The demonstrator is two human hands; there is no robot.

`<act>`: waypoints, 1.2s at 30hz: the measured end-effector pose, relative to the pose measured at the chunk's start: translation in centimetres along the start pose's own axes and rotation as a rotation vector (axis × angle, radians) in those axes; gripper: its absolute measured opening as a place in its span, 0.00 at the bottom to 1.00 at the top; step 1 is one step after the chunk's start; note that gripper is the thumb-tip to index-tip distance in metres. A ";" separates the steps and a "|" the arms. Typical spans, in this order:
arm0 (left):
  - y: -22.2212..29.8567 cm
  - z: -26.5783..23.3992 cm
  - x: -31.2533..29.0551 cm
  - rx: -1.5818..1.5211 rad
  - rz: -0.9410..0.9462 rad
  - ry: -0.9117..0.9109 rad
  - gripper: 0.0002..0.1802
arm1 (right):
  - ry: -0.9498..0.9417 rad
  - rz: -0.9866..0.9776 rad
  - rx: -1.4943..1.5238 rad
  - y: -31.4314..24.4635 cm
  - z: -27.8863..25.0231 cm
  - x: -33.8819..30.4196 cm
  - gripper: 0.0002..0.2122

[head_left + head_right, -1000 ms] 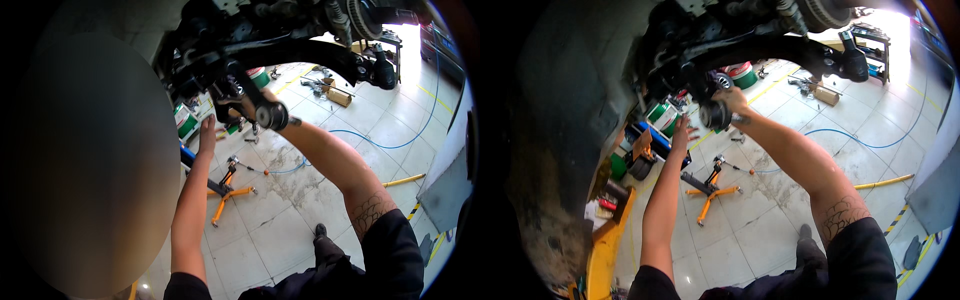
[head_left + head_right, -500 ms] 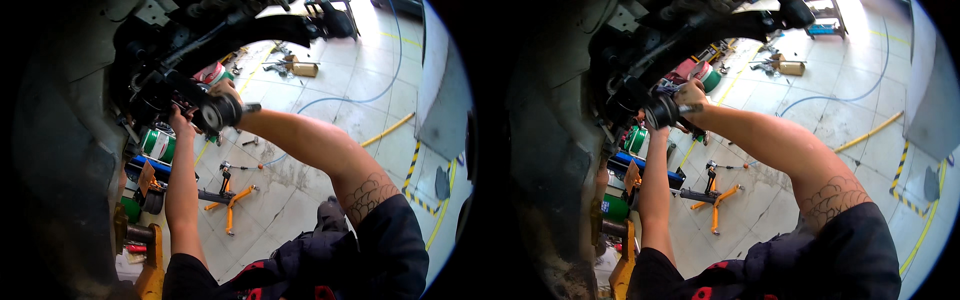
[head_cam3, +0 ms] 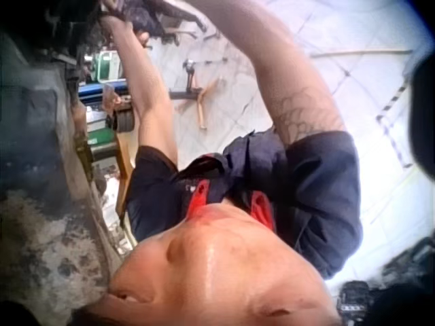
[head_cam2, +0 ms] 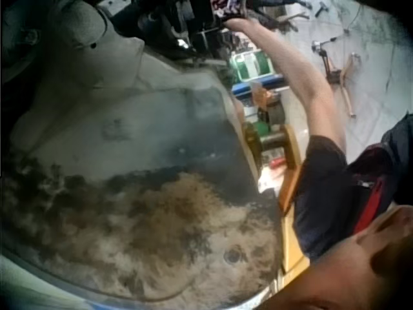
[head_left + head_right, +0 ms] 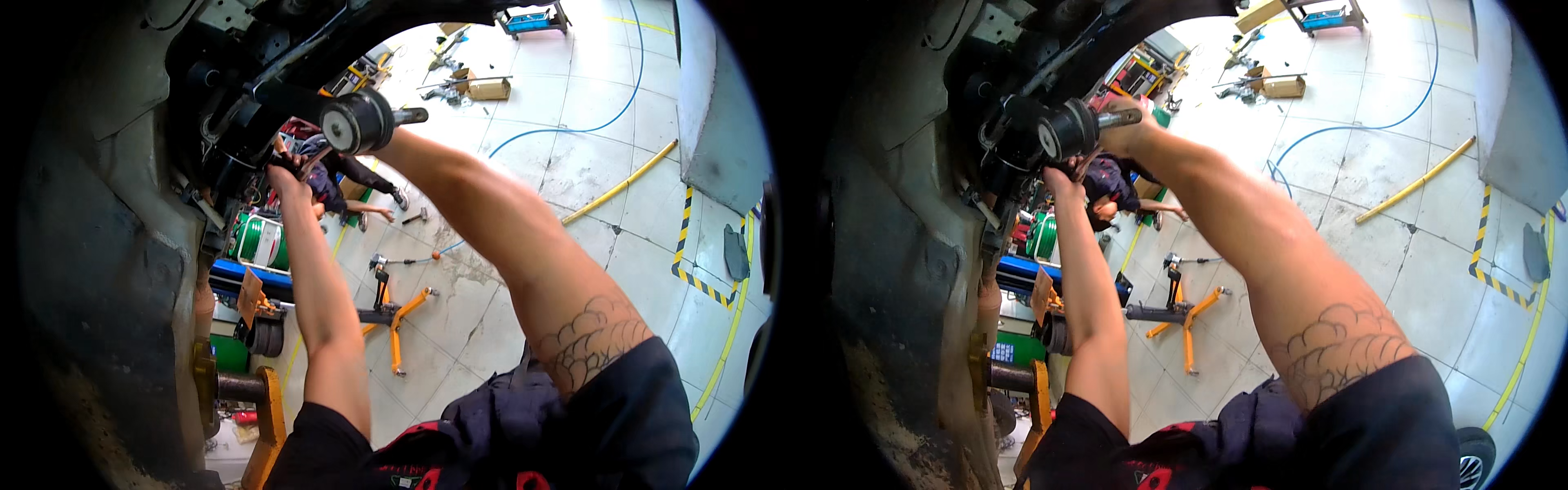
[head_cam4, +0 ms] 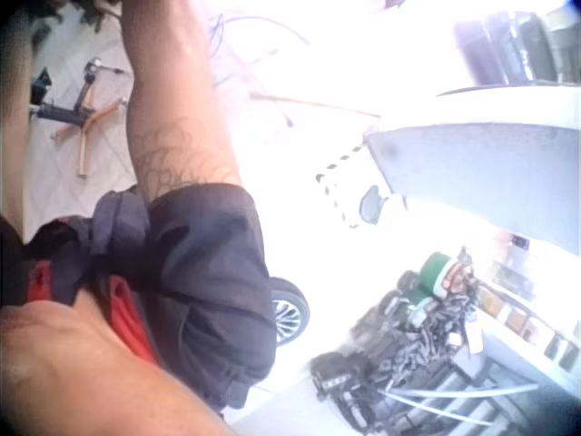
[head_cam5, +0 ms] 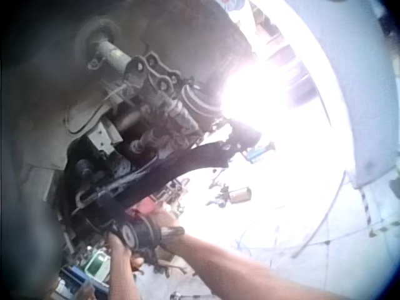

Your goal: The person installs a control arm onto a car's suspension system using a torque wrench to tighten bolts. The person retrieves the tool from a toolbox, applies it to the bolts, and secures the component.

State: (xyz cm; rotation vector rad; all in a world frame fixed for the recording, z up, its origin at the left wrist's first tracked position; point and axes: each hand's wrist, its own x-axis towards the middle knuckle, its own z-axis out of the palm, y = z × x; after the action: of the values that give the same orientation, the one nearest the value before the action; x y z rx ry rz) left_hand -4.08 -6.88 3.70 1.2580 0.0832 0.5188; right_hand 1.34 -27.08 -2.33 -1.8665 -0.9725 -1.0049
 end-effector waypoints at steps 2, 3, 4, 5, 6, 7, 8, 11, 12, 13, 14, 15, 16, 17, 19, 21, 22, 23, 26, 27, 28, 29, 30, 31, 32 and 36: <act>-0.2 0.0 -0.2 0.058 0.017 0.015 0.22 | -0.203 -0.051 -0.109 2.9 -0.1 1.8 0.10; -0.5 -3.3 -1.3 0.079 0.043 0.058 0.21 | -0.408 -0.080 -0.166 1.6 0.8 2.3 0.11; -0.4 -5.1 -2.2 0.097 0.083 0.073 0.20 | -0.592 -0.132 -0.233 1.0 0.6 3.4 0.11; -0.4 -6.7 -3.5 0.121 0.115 0.094 0.19 | -0.631 -0.143 -0.269 -0.3 1.4 3.8 0.12; 0.0 -6.6 -4.6 0.138 0.153 0.095 0.19 | -0.645 -0.142 -0.327 -0.9 0.7 4.6 0.13; 0.6 -2.9 -4.9 0.131 0.190 0.041 0.19 | -0.553 -0.187 -0.409 2.2 -0.1 6.5 0.13; 0.2 1.1 -4.9 0.106 0.219 -0.018 0.19 | -0.475 -0.234 -0.500 5.8 -1.2 8.4 0.15; -2.6 0.2 -5.4 0.106 0.265 0.023 0.20 | -0.497 -0.083 -0.349 5.6 -0.6 8.3 0.17; -2.2 -1.2 -5.3 0.138 0.293 0.036 0.20 | -0.537 -0.020 -0.283 4.9 0.3 6.6 0.18; -1.8 -1.6 -5.0 0.203 0.342 0.016 0.21 | -0.514 0.057 -0.404 3.3 0.6 6.2 0.19; -1.1 -1.9 -3.9 0.394 0.435 -0.053 0.21 | -0.608 0.021 -0.511 2.1 -0.1 6.5 0.20; -1.0 -1.1 -2.3 0.558 0.545 -0.129 0.20 | -0.718 0.185 -0.463 3.2 -1.5 7.1 0.20; -1.9 -4.3 -1.6 0.568 0.483 -0.094 0.20 | -0.660 0.267 -0.449 -0.1 -0.6 4.9 0.18; -1.3 -8.9 -1.9 0.584 0.433 -0.033 0.20 | -0.601 0.326 -0.414 -5.2 0.1 3.2 0.16; -2.1 -5.7 -2.0 0.163 0.229 0.097 0.19 | -0.164 0.180 -0.429 -6.6 0.8 0.5 0.11; -2.3 -1.3 -2.8 0.147 0.272 0.122 0.18 | -0.046 0.043 -0.259 -2.4 0.4 0.3 0.10; -2.0 -1.5 -3.7 0.211 0.247 0.042 0.20 | 0.016 -0.026 -0.194 -1.6 0.2 -0.2 0.09; -1.8 -2.8 -3.0 0.232 0.256 -0.023 0.20 | 0.080 -0.103 -0.133 -0.6 -0.4 0.0 0.09; -1.6 -2.6 -3.7 0.273 0.297 0.029 0.15 | 0.079 -0.196 -0.053 1.3 -0.3 -0.6 0.08; -0.5 -4.4 -4.3 0.182 0.229 -0.059 0.14 | -0.063 -0.205 -0.179 0.5 -0.3 0.3 0.08; -0.1 -5.5 -5.3 0.363 0.300 -0.005 0.16 | -0.200 -0.235 -0.302 -0.3 -0.4 1.4 0.08; 0.3 -5.9 -6.5 0.559 0.363 0.040 0.20 | -0.310 -0.231 -0.332 -0.2 -0.2 3.0 0.10; 0.8 -6.4 -7.8 0.759 0.425 0.094 0.25 | -0.419 -0.229 -0.358 -0.3 0.0 4.7 0.11; 0.0 -2.9 -6.2 0.893 0.507 0.054 0.31 | -0.383 -0.090 -0.320 4.4 0.7 6.3 0.13; 0.4 -4.4 -3.6 1.090 0.816 0.024 0.30 | -0.338 -0.170 -0.372 5.8 1.5 8.0 0.14; -2.6 -7.7 -3.4 1.051 0.510 -0.100 0.27 | -0.568 0.070 -0.219 4.6 3.5 6.6 0.13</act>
State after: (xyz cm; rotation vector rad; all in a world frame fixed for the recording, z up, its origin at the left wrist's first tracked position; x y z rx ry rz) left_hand -8.85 -2.02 -1.95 2.3592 -0.0683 0.9011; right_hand 8.96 -24.17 0.97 -2.4222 -1.1375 -0.5571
